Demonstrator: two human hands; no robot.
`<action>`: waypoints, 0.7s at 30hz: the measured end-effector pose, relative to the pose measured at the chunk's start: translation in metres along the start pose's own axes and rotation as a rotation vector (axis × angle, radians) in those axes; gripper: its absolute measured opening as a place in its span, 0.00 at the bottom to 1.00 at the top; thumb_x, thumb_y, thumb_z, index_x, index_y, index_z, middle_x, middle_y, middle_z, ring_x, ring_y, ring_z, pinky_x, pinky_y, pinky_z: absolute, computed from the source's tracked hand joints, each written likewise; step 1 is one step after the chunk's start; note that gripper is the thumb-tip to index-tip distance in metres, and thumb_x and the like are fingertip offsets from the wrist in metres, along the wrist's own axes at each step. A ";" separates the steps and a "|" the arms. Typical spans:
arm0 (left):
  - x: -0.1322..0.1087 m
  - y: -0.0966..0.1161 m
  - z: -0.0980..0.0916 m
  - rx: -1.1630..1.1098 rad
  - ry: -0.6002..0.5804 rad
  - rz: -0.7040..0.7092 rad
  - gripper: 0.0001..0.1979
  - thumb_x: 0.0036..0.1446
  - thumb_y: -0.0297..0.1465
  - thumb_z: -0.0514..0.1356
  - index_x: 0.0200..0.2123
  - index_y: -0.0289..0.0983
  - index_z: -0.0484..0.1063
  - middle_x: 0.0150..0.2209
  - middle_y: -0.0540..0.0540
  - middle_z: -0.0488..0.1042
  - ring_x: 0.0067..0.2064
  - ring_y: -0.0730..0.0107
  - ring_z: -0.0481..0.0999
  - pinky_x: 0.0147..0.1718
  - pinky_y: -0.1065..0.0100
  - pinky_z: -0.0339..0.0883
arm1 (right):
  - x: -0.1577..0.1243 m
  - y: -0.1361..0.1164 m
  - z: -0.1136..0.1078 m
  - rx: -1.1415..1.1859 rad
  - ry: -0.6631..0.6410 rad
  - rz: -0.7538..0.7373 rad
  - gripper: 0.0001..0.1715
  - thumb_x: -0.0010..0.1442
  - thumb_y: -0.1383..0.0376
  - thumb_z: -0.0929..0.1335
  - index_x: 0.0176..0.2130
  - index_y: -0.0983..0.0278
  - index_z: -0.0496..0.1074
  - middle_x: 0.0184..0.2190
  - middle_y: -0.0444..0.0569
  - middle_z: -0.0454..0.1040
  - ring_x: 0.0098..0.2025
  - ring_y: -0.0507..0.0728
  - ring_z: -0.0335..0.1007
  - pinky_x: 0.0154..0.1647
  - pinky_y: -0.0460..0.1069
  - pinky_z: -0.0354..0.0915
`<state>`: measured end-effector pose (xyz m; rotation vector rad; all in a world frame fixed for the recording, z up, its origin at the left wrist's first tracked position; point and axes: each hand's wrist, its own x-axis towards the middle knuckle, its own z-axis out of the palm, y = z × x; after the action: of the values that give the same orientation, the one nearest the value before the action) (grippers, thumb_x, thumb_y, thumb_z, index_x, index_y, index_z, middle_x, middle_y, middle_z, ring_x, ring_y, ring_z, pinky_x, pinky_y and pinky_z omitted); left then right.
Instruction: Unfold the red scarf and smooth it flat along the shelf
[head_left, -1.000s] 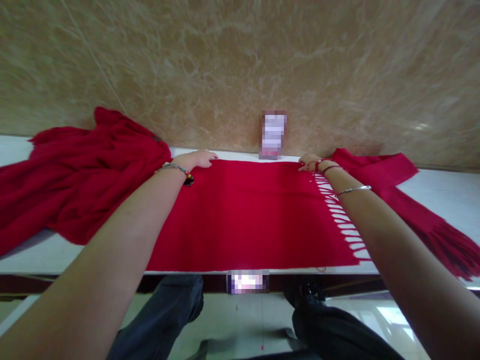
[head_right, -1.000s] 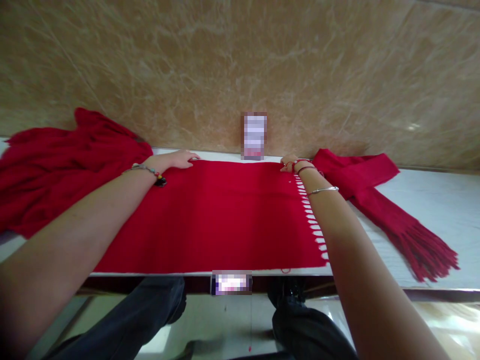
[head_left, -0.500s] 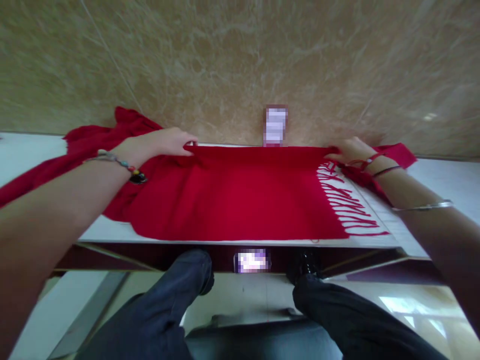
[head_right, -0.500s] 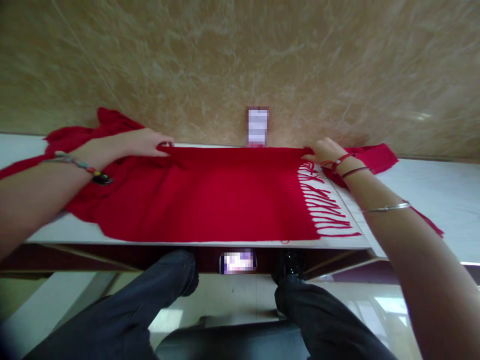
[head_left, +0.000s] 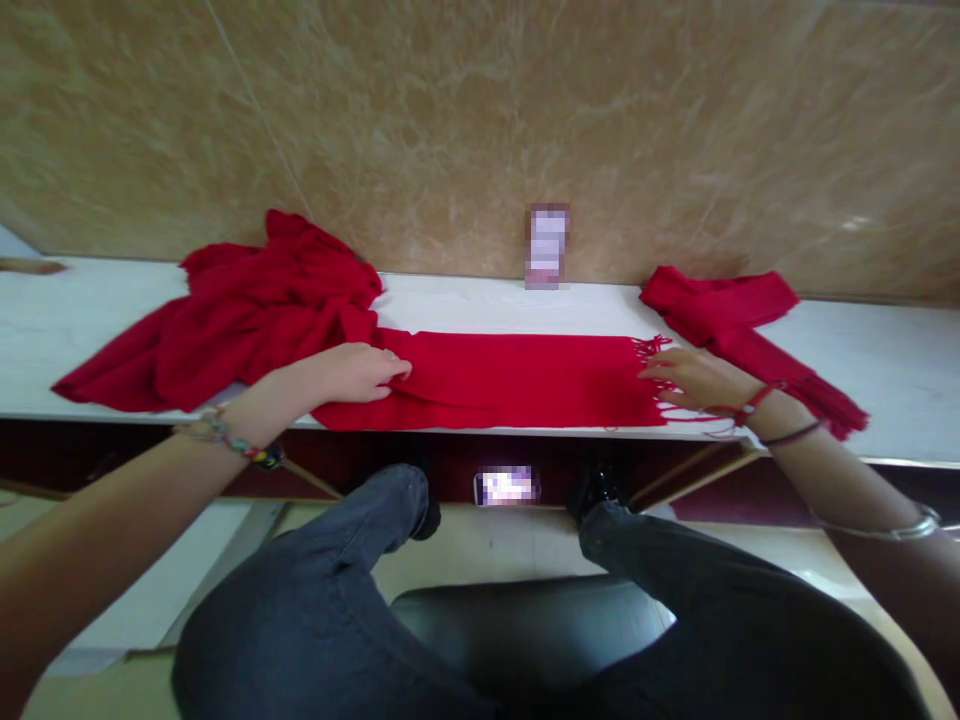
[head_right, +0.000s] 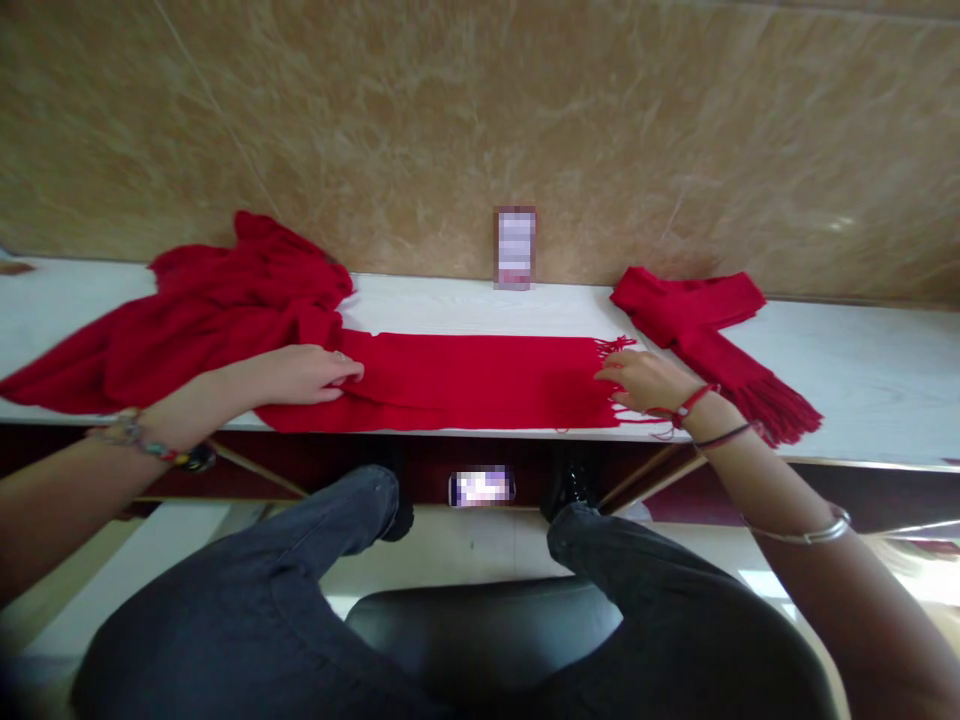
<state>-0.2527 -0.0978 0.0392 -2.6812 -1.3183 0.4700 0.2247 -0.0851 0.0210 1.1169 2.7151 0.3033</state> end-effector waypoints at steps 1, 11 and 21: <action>0.002 0.005 -0.004 0.021 -0.015 0.012 0.13 0.55 0.27 0.53 0.43 0.38 0.73 0.43 0.46 0.77 0.40 0.66 0.75 0.40 0.69 0.64 | 0.003 -0.004 0.000 0.014 0.029 -0.034 0.20 0.55 0.72 0.65 0.47 0.68 0.75 0.45 0.57 0.76 0.48 0.62 0.71 0.48 0.53 0.67; 0.007 0.037 0.000 0.073 -0.009 -0.191 0.14 0.58 0.27 0.48 0.44 0.37 0.69 0.46 0.43 0.74 0.44 0.64 0.75 0.39 0.67 0.66 | -0.002 -0.030 0.007 -0.033 0.276 0.096 0.15 0.60 0.70 0.60 0.35 0.66 0.75 0.34 0.55 0.76 0.36 0.58 0.72 0.39 0.50 0.65; -0.012 0.036 0.008 -0.015 0.017 -0.218 0.14 0.57 0.27 0.47 0.41 0.38 0.71 0.44 0.43 0.73 0.43 0.63 0.75 0.40 0.66 0.67 | -0.019 -0.032 0.014 0.225 0.316 0.071 0.14 0.58 0.70 0.61 0.34 0.65 0.75 0.32 0.52 0.77 0.36 0.57 0.74 0.39 0.50 0.69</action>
<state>-0.2349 -0.1298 0.0254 -2.5063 -1.5906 0.4116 0.2200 -0.1198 0.0008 1.3280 3.0517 0.2028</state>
